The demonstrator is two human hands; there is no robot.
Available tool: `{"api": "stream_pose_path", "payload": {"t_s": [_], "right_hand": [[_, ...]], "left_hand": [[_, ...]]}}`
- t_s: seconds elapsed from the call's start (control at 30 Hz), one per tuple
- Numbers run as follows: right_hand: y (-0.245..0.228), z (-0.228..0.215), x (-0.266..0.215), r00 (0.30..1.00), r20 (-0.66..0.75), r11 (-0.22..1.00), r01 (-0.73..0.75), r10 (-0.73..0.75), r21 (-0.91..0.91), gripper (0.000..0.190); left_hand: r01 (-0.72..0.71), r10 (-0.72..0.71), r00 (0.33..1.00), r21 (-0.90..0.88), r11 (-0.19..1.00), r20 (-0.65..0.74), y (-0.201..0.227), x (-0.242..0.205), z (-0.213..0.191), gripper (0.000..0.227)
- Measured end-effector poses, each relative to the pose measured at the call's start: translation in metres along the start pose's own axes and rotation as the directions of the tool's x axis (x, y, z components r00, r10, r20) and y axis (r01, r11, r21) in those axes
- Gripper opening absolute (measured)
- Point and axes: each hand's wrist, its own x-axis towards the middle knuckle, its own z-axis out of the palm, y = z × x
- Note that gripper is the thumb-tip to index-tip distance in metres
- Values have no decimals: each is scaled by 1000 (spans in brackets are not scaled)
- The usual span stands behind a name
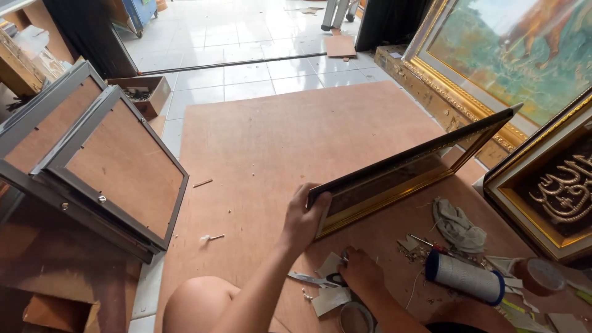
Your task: Attaching and securing protective cardboard corners to a picture frame using a hand tool.
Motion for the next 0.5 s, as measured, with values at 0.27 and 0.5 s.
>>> {"api": "stream_pose_path", "payload": {"t_s": [0.27,0.5], "right_hand": [[-16,-11,-7,998,60,999,-29,30,-28,61],[-23,-18,-9,986,136,971,-125,99,203,44]], "left_hand": [[-17,2,997,-196,980,-73,-26,5,19,20],[30,-48,996,-235,971,-69,-32,11,14,20]]}}
